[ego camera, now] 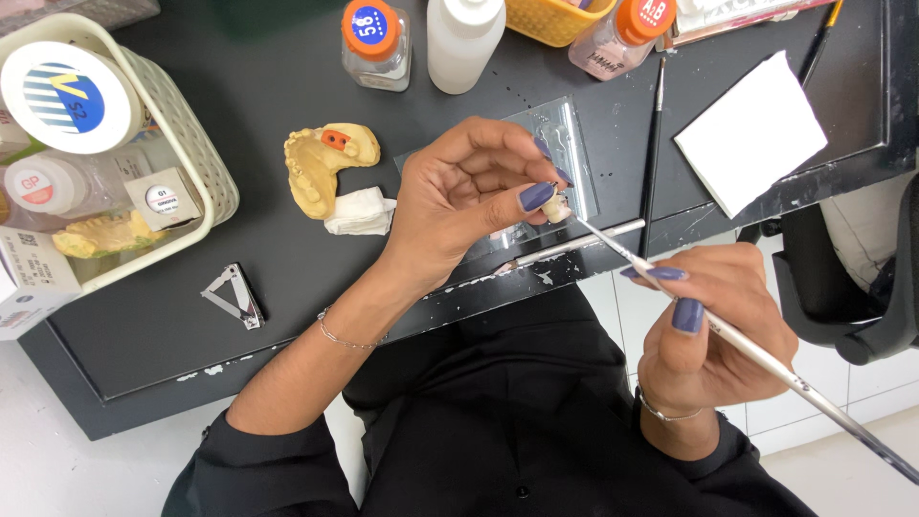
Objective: The person holds a small dental prosthesis in one hand and uses a fine brush to apply and shape ceramic material on it over a glass slab. They occasionally wipe the brush on a tissue and continue building up the material on the prosthesis.
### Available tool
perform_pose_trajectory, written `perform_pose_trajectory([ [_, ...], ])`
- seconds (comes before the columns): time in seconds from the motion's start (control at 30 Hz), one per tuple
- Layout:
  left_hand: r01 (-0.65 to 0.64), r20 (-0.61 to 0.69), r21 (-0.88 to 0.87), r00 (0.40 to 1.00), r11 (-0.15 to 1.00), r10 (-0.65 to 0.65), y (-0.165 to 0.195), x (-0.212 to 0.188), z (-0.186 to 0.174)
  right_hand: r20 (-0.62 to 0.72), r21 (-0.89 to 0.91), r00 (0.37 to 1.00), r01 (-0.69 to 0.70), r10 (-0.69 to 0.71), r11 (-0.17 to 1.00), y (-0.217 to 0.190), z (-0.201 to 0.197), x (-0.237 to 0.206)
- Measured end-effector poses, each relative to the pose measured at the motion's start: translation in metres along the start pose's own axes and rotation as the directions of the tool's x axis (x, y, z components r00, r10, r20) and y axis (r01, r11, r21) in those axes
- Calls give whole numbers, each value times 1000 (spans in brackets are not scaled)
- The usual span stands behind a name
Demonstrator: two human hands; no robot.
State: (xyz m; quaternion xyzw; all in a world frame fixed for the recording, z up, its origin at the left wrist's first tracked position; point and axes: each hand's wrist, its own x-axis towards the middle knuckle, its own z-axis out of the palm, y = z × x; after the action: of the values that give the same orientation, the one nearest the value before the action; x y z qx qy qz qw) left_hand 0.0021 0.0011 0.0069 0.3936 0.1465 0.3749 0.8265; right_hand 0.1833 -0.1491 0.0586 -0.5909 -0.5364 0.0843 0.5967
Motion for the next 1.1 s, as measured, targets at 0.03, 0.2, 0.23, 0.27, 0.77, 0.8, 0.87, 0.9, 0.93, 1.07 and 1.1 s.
perform_pose_trajectory([
  [0.03, 1, 4, 1, 1000, 1000, -1, 0, 0, 0, 5, -9, 1000, 2, -2, 1000, 0, 0, 0],
  [0.2, -10, -4, 26, 1000, 1000, 10, 0, 1, 1, -23, -1, 1000, 20, -20, 1000, 2, 1, 2],
  [0.23, -11, -1, 24, 1000, 1000, 11, 0, 2, 1, -21, -6, 1000, 21, -21, 1000, 2, 1, 2],
  [0.27, -5, -2, 19, 1000, 1000, 5, 0, 1, 1, -19, -11, 1000, 22, -22, 1000, 2, 1, 2],
  [0.77, 5, -9, 13, 1000, 1000, -5, 1, 0, 1, -27, 20, 1000, 13, -13, 1000, 2, 1, -1],
  [0.8, 3, -4, 5, 1000, 1000, -3, 1, 1, 1, -19, 12, 1000, 11, -11, 1000, 2, 0, -1],
  [0.87, 2, 0, 2, 1000, 1000, -2, 1, 1, 2, -8, -6, 1000, 11, -11, 1000, 1, 0, -1],
  [0.9, 2, -4, 10, 1000, 1000, -2, 1, 0, 1, -2, -13, 1000, 13, -13, 1000, 1, 0, -1],
  [0.93, 2, -8, 17, 1000, 1000, -2, 1, 0, 1, -6, -8, 1000, 15, -15, 1000, 1, 0, 0],
  [1.07, -1, -2, 10, 1000, 1000, 1, 1, 1, 1, -13, 7, 1000, 13, -13, 1000, 0, 1, 0],
  [1.1, -2, 1, 10, 1000, 1000, 2, 1, 1, 1, 10, -10, 1000, 11, -10, 1000, -1, 1, 0],
])
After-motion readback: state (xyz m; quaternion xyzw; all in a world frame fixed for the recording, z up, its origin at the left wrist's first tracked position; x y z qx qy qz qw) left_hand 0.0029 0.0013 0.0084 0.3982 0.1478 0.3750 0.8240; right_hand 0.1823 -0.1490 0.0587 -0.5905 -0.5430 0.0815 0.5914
